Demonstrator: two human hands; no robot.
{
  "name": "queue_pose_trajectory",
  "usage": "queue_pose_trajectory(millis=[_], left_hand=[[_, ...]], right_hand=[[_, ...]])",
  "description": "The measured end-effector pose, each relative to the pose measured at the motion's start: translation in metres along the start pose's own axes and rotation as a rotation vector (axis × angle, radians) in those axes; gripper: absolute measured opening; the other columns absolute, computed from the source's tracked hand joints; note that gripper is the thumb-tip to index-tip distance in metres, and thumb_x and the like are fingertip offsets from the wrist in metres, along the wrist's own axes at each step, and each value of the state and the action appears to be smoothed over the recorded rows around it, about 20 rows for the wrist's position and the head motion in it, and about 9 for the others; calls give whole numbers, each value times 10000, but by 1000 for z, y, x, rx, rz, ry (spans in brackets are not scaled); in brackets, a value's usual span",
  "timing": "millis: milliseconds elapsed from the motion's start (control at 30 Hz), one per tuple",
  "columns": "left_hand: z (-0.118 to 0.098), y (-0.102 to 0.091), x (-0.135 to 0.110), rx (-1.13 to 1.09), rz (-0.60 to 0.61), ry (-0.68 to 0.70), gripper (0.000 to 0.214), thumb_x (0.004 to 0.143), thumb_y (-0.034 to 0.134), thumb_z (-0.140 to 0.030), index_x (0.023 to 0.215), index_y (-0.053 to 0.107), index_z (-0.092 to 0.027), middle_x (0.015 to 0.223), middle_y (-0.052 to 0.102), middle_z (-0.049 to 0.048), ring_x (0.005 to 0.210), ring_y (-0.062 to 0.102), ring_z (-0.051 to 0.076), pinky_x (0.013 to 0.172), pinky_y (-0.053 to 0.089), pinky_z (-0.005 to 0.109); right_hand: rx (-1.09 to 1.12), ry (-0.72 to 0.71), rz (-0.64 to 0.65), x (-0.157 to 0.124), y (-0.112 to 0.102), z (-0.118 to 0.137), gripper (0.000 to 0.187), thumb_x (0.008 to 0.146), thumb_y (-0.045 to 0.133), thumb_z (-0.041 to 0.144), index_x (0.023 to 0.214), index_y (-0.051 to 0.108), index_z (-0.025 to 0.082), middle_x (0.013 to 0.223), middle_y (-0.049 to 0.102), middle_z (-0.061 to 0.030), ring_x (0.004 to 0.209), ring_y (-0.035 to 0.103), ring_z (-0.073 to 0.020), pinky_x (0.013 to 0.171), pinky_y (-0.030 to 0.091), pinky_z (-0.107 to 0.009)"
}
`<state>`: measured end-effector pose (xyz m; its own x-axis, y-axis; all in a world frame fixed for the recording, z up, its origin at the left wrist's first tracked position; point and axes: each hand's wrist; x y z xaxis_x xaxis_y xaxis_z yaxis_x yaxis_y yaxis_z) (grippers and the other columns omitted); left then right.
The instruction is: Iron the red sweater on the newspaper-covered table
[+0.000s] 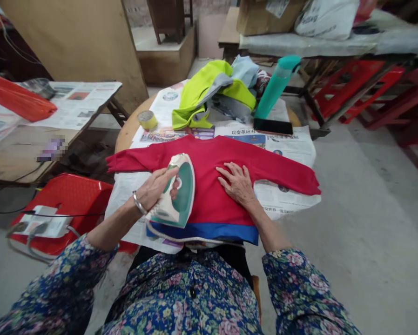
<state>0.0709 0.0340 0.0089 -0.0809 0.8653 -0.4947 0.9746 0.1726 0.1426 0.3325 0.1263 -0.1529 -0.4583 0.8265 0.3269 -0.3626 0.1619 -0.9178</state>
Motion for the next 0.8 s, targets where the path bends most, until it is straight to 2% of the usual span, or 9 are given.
queue_pose_trajectory(millis=[133,233,300,400,500,600,700,800], left_hand=[[34,-10,-39,33,99,18,414,864,872,-489,755,563,-236,598,553,-48,428,487,105,429,416,233],[49,-21,-53,109,71,73,434,840,854,-544,740,550,-250,576,542,-55,409,471,114,416,433,256],[50,-29,-51,132,21,102,424,853,835,-533,733,541,-252,564,535,-56,400,467,118,415,437,262],[39,-36,-35,132,-70,109,407,894,816,-473,721,528,-243,551,528,-55,388,471,115,416,428,250],[18,-34,-8,114,-148,82,385,945,804,-375,739,508,-239,539,527,-61,375,467,109,414,401,229],[-9,-24,26,85,-180,67,357,1000,755,-286,764,492,-236,542,514,-68,377,446,100,429,388,217],[-34,-7,60,111,-210,92,301,1080,617,-233,797,513,-224,557,480,-69,414,446,105,479,412,225],[-51,11,81,141,-233,121,278,1125,514,-219,848,534,-222,584,458,-71,436,445,106,520,421,233]], right_hand=[[9,5,-31,-1,2,-1,466,1112,474,382,1484,750,335,1562,702,-101,1473,600,-348,1270,390,-654],[11,4,-31,-1,3,-1,470,1111,475,368,1494,745,336,1570,697,-107,1479,596,-356,1272,387,-666],[8,3,-28,-2,3,0,471,1115,473,369,1498,743,326,1575,693,-111,1483,595,-357,1273,390,-661],[3,0,-23,-3,3,-1,468,1121,474,374,1497,743,307,1579,690,-117,1483,597,-355,1273,395,-650],[1,2,-19,-3,4,-1,465,1122,474,372,1501,739,318,1581,687,-111,1485,591,-357,1273,388,-657],[3,9,-19,-3,4,-1,465,1123,469,379,1500,738,328,1576,687,-108,1484,586,-356,1277,375,-657],[1,16,-5,-2,2,1,466,1124,472,386,1502,737,322,1572,687,-112,1482,583,-355,1283,364,-651],[-2,19,12,0,0,3,460,1125,483,378,1505,736,323,1579,681,-112,1487,575,-355,1281,365,-645]])
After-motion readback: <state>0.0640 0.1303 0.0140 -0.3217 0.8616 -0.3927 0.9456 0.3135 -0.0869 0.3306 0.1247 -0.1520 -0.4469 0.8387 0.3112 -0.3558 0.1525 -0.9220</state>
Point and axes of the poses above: each hand's wrist, its own x-axis towards the middle knuckle, its own y-axis out of the palm, z = x × y
